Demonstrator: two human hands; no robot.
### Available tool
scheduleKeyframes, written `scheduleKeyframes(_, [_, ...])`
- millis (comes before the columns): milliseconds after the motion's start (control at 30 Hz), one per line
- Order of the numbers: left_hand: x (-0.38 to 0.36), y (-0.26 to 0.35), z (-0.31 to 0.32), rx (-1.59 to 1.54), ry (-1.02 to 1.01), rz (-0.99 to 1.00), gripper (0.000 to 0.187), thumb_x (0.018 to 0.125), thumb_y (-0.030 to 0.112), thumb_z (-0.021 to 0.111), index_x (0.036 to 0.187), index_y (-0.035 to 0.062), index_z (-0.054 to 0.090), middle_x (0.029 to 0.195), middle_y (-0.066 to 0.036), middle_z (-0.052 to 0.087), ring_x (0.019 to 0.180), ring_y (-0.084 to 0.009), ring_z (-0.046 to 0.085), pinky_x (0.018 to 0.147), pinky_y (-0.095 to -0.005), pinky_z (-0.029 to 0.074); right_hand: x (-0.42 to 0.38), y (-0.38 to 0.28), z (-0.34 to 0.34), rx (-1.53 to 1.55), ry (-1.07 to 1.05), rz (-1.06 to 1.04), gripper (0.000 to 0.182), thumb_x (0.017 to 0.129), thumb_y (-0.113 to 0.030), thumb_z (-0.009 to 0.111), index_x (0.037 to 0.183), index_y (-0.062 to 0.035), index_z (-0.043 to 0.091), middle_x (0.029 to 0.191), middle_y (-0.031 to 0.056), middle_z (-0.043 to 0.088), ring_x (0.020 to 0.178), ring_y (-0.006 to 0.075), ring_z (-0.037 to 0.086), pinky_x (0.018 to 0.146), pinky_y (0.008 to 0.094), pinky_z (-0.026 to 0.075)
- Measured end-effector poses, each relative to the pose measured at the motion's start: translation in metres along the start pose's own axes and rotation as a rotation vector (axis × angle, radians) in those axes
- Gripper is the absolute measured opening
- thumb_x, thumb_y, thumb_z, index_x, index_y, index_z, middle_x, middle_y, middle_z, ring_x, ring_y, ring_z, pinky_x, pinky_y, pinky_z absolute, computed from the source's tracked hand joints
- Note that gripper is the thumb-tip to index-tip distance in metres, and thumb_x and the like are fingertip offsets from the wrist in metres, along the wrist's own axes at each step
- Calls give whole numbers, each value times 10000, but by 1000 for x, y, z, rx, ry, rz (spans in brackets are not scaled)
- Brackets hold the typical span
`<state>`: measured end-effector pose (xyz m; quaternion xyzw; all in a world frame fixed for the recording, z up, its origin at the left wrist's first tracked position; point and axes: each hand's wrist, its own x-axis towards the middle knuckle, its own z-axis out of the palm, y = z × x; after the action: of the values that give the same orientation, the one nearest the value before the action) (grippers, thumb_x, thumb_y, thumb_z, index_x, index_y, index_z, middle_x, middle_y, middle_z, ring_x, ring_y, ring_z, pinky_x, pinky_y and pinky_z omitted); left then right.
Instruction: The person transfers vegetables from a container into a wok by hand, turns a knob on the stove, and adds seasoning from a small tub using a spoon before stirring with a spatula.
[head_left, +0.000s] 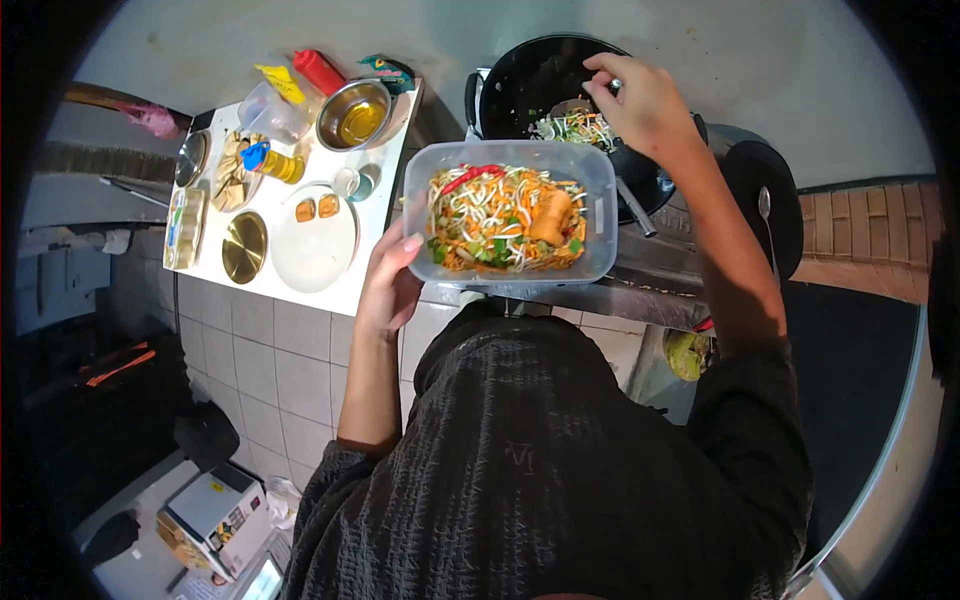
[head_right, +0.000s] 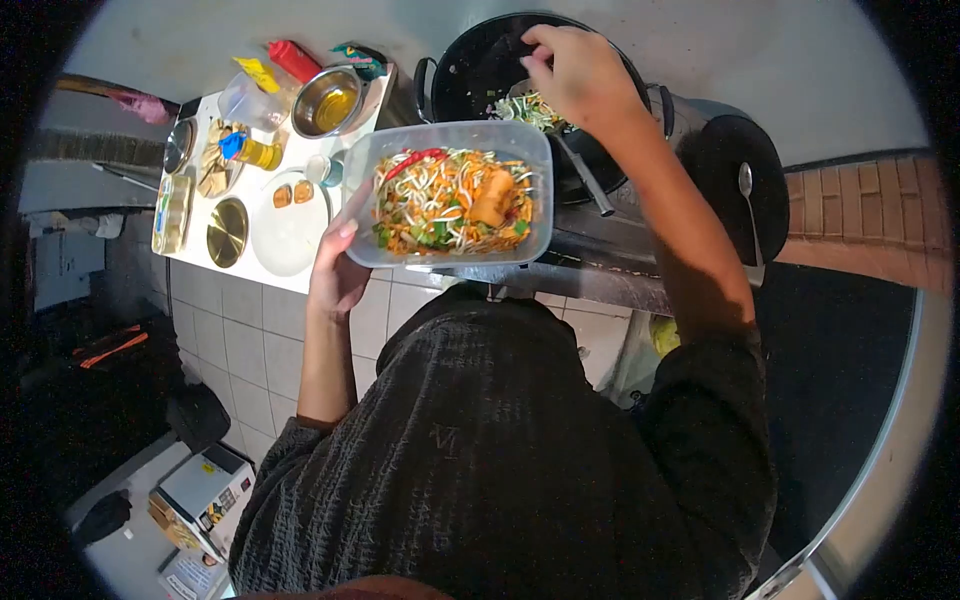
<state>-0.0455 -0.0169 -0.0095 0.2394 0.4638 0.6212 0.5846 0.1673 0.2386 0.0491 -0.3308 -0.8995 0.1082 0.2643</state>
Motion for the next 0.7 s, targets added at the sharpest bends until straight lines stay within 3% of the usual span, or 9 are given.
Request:
scheduleKeyframes(67, [1,1,3,1,-45,-9,843,769,383,605,1416,-37,265,1436,-184,325,1315,-302,343,1084,-427,280,-8,-46,-10,164,-4,13,207,800,-147,620,975,-39,648,798,125,657,746,314,630,744,405,506])
scheduleKeyframes(133, [4,-4,2,-1,-61,-12,829,778,379,599,1417,-30,266,1427,-182,336,1309,-300,352,1069,-431,307,-21,-72,-8,297,-179,-100,256,782,-167,647,1007,-43,640,842,115,643,804,290,626,782,397,497])
scheduleKeyframes(200, [6,-2,8,-120,-69,-14,672,824,208,582,1391,-37,320,1320,-155,469,1190,-226,484,1008,-351,373,-32,-86,7,289,-328,-316,307,758,-130,668,1047,-37,626,997,110,618,932,285,603,838,360,475])
scheduleKeyframes(233, [6,-5,11,-139,-66,-43,655,826,199,578,1386,-33,332,1302,-146,482,1178,-218,491,1000,-351,383,-39,-95,8,279,-457,-314,355,747,-145,677,1079,-41,609,1081,124,583,1022,293,566,902,372,447])
scheduleKeyframes(400, [30,-10,40,-127,-93,-57,643,830,187,581,1384,-32,338,1303,-147,482,1169,-219,500,989,-353,398,-48,-83,17,156,-368,-340,372,761,-182,663,1097,-41,590,1045,124,590,984,313,575,875,398,461])
scheduleKeyframes(467, [31,-11,39,-133,-101,-51,642,832,175,590,1384,-31,337,1305,-146,481,1169,-219,502,990,-360,400,-48,-87,17,18,-463,-126,347,778,-221,651,1070,-43,597,1008,117,599,936,317,587,829,408,474])
scheduleKeyframes(567, [29,-11,40,-143,-109,-46,636,839,165,593,1385,-32,333,1302,-146,483,1170,-220,500,990,-369,401,-55,-81,23,5,-361,-72,275,762,-217,656,952,-23,616,955,145,591,935,335,576,839,437,463])
scheduleKeyframes(700, [32,-11,43,-151,-134,-47,637,845,159,594,1388,-35,325,1301,-146,484,1175,-222,496,996,-370,395,-59,-79,21,6,-315,-48,277,758,-221,662,935,-13,616,950,150,586,925,331,576,831,439,462])
